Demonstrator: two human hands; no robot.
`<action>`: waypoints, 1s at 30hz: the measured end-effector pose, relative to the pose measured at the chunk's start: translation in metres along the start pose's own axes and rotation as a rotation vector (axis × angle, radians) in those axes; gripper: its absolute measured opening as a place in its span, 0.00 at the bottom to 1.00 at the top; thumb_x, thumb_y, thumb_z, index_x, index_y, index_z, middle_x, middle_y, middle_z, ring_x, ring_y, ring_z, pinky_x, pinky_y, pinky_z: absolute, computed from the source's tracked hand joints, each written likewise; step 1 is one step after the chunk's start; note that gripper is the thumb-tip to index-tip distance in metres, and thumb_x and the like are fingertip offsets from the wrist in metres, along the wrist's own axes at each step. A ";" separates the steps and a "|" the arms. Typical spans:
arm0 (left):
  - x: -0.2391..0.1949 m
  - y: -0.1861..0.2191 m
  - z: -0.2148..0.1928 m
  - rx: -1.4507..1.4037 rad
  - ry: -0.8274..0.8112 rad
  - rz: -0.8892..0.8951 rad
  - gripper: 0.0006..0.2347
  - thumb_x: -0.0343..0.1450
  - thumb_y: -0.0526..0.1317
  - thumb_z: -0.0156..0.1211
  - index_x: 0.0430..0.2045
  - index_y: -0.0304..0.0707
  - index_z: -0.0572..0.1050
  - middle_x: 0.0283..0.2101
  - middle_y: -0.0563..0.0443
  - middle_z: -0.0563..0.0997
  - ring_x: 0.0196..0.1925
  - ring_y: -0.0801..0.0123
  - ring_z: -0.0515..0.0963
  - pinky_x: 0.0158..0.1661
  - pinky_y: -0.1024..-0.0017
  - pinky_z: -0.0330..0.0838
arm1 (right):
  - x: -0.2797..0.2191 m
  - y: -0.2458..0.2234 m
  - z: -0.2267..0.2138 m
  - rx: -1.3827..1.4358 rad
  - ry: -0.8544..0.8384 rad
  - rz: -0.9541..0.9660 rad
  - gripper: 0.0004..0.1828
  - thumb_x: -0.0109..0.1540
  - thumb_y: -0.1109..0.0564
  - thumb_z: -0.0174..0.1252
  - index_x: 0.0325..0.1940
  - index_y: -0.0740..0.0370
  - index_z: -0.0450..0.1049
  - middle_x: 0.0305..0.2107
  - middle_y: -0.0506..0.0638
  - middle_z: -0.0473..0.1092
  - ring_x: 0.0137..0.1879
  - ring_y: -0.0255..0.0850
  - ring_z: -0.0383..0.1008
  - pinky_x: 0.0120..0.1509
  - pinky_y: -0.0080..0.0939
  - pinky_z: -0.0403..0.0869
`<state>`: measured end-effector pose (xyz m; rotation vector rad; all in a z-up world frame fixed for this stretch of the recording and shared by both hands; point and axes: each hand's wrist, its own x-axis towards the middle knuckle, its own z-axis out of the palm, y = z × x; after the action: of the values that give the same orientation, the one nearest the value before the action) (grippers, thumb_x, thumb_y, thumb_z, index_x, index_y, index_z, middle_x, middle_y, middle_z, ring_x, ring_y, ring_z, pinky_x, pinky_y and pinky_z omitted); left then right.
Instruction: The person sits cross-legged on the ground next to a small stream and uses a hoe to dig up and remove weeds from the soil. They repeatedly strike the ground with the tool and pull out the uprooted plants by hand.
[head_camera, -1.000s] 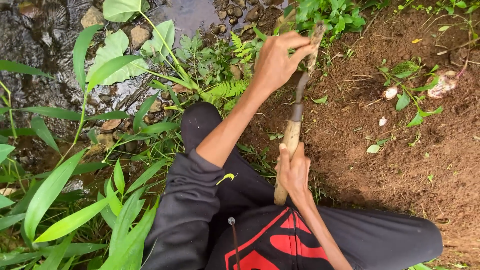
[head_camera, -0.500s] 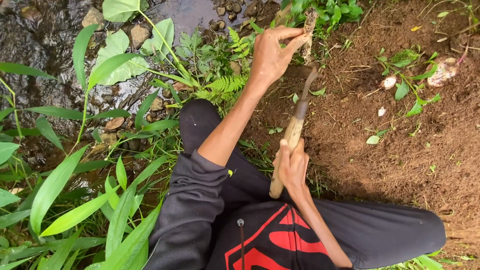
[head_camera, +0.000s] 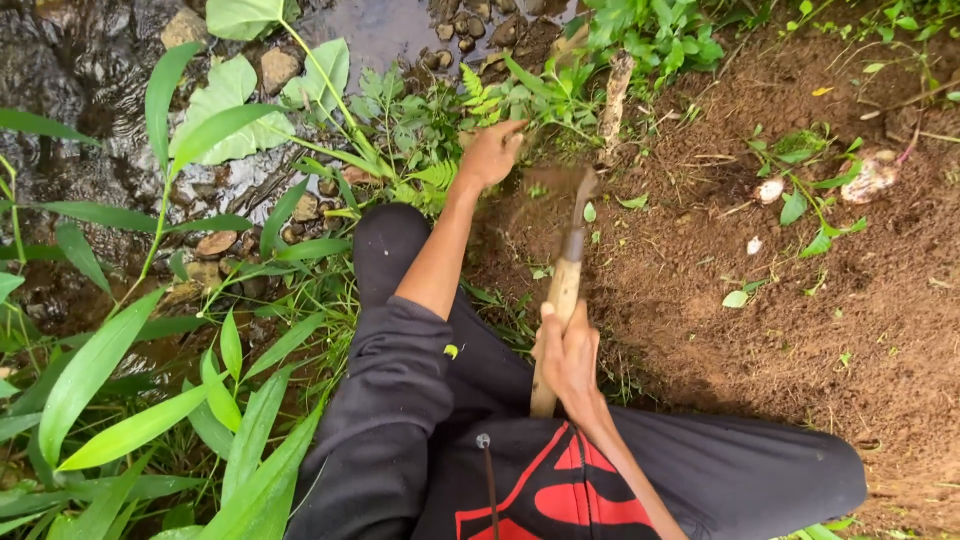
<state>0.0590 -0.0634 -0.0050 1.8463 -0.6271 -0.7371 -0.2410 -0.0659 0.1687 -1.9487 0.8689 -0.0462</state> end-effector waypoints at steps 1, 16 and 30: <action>-0.003 0.000 0.002 0.002 0.003 0.002 0.16 0.83 0.38 0.45 0.66 0.37 0.69 0.65 0.34 0.73 0.66 0.37 0.73 0.67 0.38 0.67 | 0.008 -0.008 0.000 0.002 0.000 -0.004 0.18 0.70 0.48 0.41 0.43 0.67 0.66 0.15 0.53 0.72 0.18 0.40 0.76 0.19 0.36 0.74; 0.048 -0.198 0.065 0.312 -0.064 -0.451 0.09 0.71 0.36 0.61 0.24 0.28 0.83 0.22 0.31 0.81 0.27 0.41 0.84 0.30 0.44 0.83 | 0.090 -0.073 0.002 0.179 -0.122 -0.033 0.19 0.74 0.55 0.35 0.53 0.78 0.61 0.21 0.52 0.68 0.19 0.39 0.74 0.19 0.34 0.77; 0.002 -0.160 0.059 -0.051 0.120 -0.474 0.15 0.75 0.42 0.52 0.20 0.37 0.80 0.21 0.38 0.80 0.18 0.61 0.76 0.20 0.66 0.69 | 0.085 -0.035 0.018 -0.007 -0.336 0.168 0.24 0.73 0.47 0.40 0.45 0.75 0.66 0.17 0.55 0.70 0.19 0.43 0.76 0.20 0.40 0.79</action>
<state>0.0317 -0.0440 -0.1723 1.9964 -0.0863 -0.9277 -0.1513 -0.0927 0.1597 -1.8137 0.8024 0.3736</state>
